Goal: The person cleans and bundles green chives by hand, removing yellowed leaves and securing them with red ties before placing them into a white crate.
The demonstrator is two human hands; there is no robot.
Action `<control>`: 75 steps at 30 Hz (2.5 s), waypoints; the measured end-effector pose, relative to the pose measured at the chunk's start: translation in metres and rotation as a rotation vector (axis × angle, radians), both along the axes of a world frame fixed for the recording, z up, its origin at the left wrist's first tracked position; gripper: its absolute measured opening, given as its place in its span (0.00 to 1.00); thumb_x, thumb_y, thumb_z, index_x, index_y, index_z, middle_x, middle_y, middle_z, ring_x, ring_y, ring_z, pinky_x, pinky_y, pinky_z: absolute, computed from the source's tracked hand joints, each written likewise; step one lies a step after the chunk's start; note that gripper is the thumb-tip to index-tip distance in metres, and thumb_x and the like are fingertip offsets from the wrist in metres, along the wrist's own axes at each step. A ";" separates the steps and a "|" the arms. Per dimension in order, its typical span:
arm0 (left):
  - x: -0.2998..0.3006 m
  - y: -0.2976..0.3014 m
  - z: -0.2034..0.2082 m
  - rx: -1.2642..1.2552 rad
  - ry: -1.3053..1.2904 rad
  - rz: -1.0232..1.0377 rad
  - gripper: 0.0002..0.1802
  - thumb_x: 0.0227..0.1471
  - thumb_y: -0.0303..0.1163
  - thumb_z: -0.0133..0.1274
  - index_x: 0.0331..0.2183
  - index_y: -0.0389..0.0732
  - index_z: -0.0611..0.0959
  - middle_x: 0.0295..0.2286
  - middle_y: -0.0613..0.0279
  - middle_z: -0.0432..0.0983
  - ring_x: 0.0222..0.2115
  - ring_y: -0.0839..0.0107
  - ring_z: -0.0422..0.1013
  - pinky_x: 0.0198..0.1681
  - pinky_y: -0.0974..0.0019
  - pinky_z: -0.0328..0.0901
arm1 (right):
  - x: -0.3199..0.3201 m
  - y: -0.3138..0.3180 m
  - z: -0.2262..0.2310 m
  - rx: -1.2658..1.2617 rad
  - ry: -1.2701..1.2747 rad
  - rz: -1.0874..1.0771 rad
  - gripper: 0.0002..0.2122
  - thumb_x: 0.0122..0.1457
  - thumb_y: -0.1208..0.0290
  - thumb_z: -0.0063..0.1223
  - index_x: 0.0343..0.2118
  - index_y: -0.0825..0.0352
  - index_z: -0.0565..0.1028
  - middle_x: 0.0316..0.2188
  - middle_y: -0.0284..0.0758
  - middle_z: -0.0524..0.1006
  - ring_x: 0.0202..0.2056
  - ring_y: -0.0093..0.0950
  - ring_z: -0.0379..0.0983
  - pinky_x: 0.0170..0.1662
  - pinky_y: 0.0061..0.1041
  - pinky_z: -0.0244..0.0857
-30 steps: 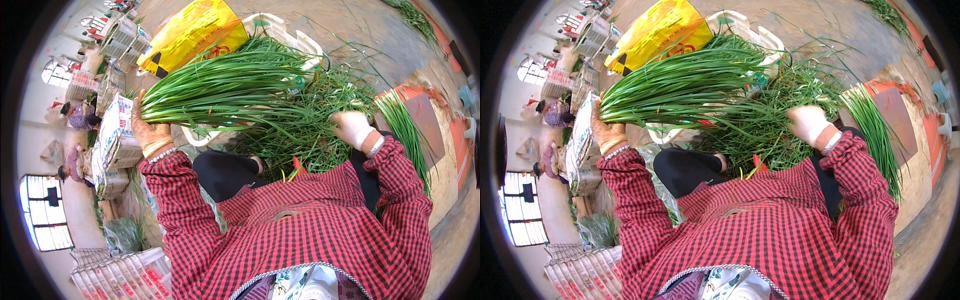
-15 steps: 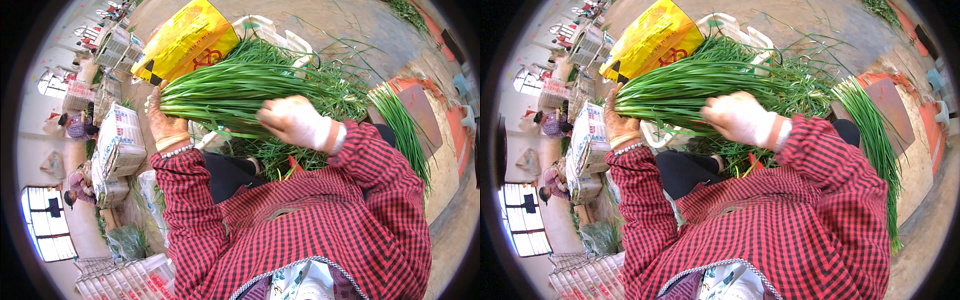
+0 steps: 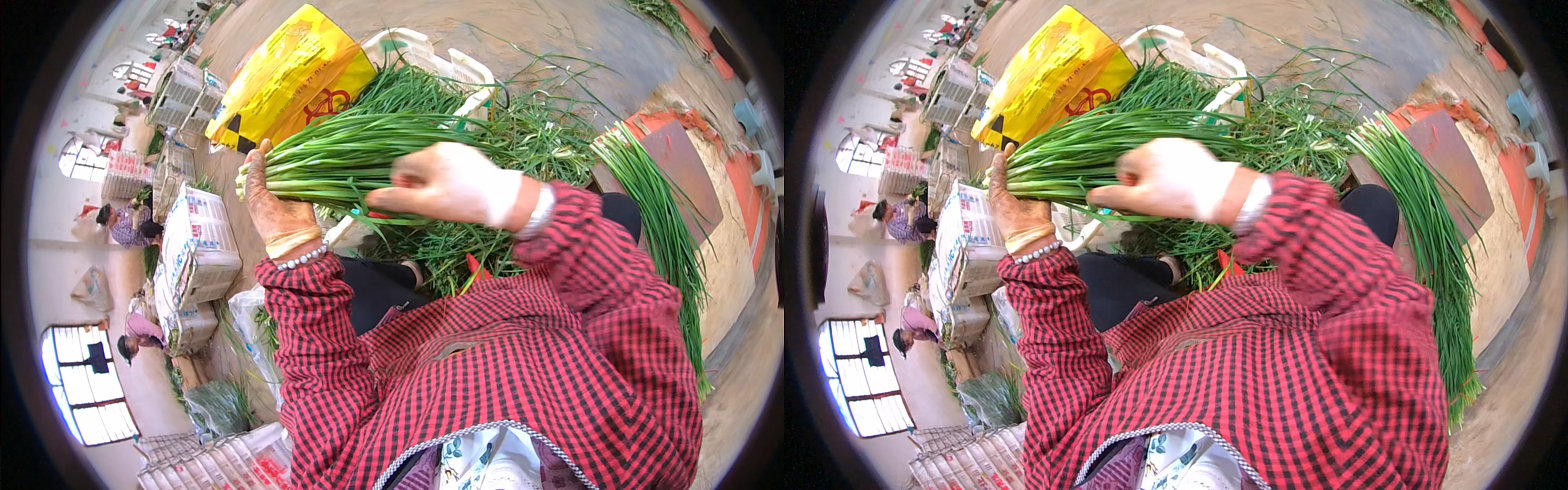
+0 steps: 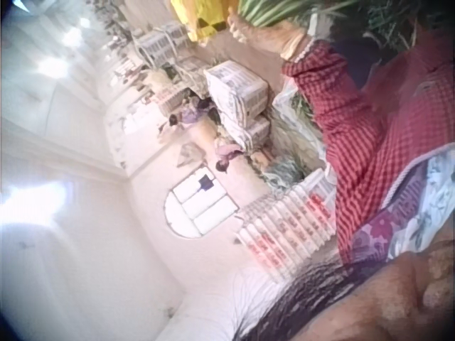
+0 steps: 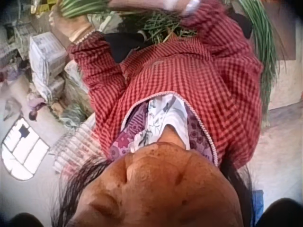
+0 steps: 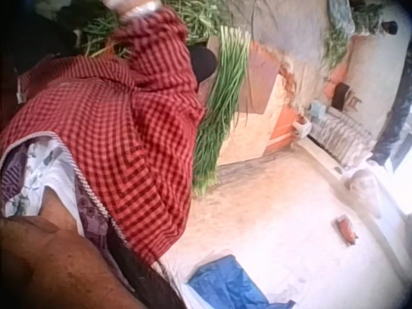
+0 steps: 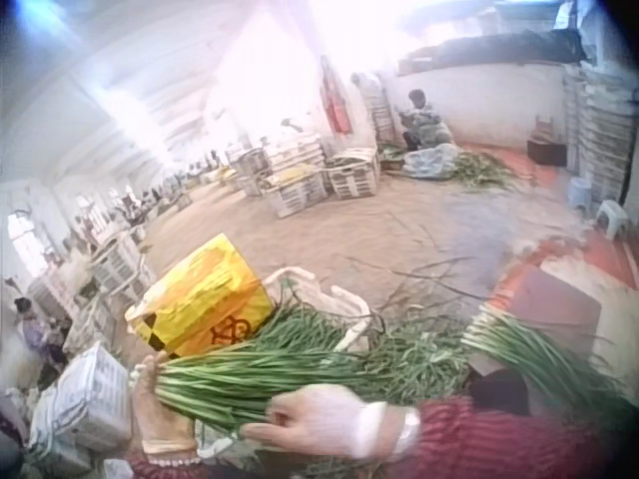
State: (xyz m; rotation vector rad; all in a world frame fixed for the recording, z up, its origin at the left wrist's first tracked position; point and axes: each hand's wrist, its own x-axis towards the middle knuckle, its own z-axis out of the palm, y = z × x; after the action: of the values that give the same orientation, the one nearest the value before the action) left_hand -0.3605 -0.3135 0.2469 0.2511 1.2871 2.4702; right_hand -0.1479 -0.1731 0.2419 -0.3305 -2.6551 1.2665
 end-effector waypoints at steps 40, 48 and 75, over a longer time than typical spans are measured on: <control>-0.049 -0.087 -0.084 -0.008 -0.323 0.300 0.21 0.52 0.42 0.58 0.46 0.41 0.82 0.46 0.54 0.79 0.45 0.53 0.75 0.50 0.44 0.70 | 0.118 0.007 -0.104 -0.011 -0.219 0.075 0.07 0.53 0.65 0.53 0.29 0.61 0.80 0.25 0.40 0.80 0.26 0.39 0.77 0.33 0.36 0.71; -0.061 -0.089 -0.101 0.082 -0.275 0.191 0.22 0.50 0.43 0.61 0.46 0.44 0.82 0.45 0.55 0.80 0.44 0.51 0.75 0.48 0.44 0.71 | 0.090 0.028 -0.069 -0.176 0.196 -0.513 0.15 0.59 0.56 0.58 0.33 0.67 0.82 0.24 0.37 0.80 0.27 0.25 0.76 0.33 0.26 0.69; -0.028 -0.080 -0.085 0.166 -0.211 0.140 0.22 0.53 0.34 0.58 0.48 0.33 0.80 0.47 0.47 0.78 0.47 0.54 0.74 0.53 0.49 0.70 | 0.032 -0.017 -0.120 -0.497 0.004 -0.226 0.18 0.58 0.52 0.54 0.38 0.64 0.80 0.27 0.41 0.80 0.31 0.37 0.78 0.38 0.33 0.70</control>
State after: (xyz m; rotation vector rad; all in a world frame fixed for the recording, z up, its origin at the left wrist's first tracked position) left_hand -0.3883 -0.3932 0.1622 -0.0621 1.0477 2.6407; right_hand -0.1155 -0.1899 0.1217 -0.6704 -2.1850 1.8223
